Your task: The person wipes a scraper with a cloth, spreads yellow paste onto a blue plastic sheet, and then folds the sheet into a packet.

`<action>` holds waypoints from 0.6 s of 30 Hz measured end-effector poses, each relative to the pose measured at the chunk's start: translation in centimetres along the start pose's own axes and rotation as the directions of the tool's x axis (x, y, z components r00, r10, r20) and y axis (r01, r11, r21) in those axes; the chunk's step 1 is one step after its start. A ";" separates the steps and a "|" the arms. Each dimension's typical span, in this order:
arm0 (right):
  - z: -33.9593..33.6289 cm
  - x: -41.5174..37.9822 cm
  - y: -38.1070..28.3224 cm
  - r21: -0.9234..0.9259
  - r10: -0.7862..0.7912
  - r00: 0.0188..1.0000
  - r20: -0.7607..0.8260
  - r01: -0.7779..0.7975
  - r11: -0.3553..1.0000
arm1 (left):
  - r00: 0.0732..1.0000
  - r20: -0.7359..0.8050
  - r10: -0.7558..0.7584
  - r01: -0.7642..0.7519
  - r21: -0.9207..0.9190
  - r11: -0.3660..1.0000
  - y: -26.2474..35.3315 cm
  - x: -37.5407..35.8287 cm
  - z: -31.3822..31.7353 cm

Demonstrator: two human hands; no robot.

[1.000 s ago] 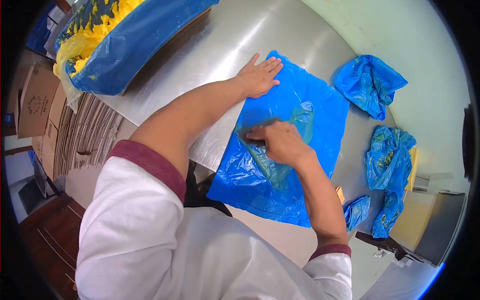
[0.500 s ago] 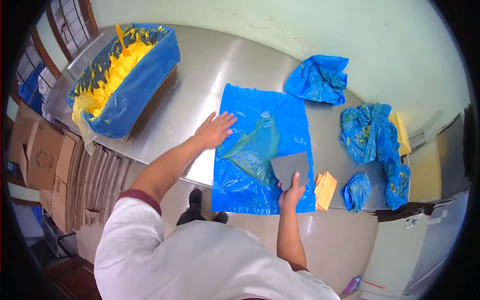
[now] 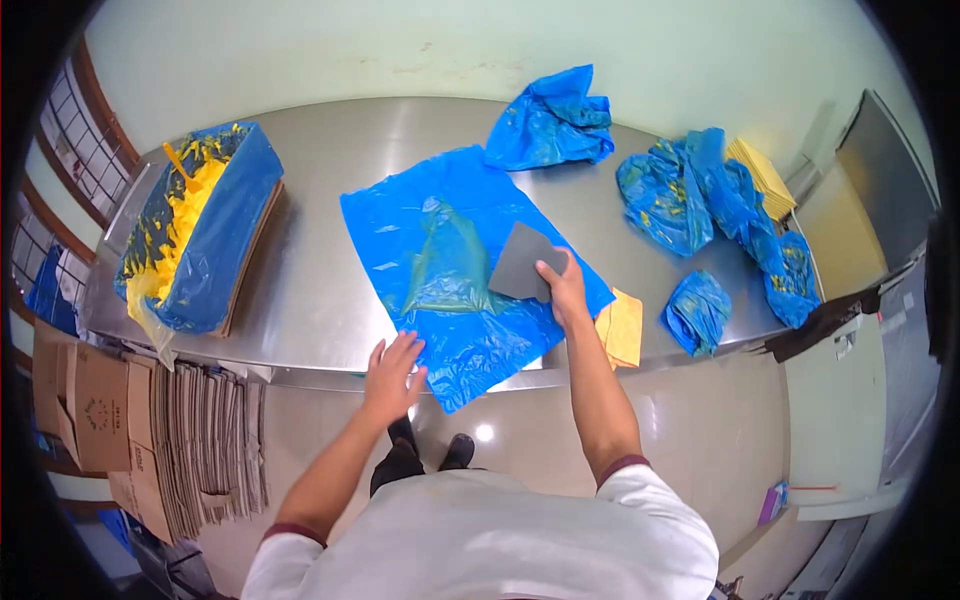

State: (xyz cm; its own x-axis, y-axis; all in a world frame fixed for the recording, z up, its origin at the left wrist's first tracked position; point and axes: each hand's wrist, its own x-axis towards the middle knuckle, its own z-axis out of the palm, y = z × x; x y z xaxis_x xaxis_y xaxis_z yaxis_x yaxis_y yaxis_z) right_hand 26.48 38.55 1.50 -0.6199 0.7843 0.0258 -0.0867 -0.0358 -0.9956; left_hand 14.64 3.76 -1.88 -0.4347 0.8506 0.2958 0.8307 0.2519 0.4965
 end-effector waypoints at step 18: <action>18.8 -10.0 -5.6 -0.738 0.017 0.741 0.671 0.670 -0.079 | 0.988 -0.085 0.131 -0.127 0.052 0.991 -0.4 -3.3 1.0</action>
State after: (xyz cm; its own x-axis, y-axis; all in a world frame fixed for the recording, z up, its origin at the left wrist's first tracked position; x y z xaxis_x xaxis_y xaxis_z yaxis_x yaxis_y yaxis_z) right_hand 18.46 19.26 8.54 -0.9843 0.1649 0.0626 0.1670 0.9855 0.0293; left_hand 16.11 1.33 -3.83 -0.3504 0.8337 0.4268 0.8962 0.1660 0.4115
